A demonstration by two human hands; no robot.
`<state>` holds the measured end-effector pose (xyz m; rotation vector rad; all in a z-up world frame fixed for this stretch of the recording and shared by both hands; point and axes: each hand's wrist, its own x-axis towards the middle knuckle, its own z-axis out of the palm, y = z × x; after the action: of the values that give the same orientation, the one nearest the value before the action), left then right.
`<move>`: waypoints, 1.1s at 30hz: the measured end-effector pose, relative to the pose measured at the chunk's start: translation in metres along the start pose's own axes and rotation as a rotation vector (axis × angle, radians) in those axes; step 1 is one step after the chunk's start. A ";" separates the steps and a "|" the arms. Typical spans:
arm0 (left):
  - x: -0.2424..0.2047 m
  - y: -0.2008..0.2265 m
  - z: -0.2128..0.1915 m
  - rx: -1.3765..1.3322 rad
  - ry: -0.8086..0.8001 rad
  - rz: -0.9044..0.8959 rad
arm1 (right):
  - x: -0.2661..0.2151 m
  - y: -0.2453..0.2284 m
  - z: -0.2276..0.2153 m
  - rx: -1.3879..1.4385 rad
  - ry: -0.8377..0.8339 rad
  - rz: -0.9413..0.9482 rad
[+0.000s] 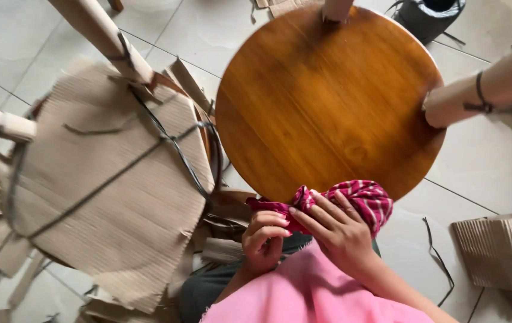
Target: Wiping a wooden stool with a cloth to clean it after unpacking.
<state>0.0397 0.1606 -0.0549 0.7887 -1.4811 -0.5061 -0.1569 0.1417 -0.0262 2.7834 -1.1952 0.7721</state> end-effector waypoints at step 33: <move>-0.183 -0.146 0.101 0.059 0.007 -0.652 | -0.275 0.002 0.105 1.172 0.464 0.812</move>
<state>-0.0461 0.1820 -0.2937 1.3257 -1.2159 -0.9438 -0.2738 0.3047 -0.2416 2.1824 -2.2424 2.7122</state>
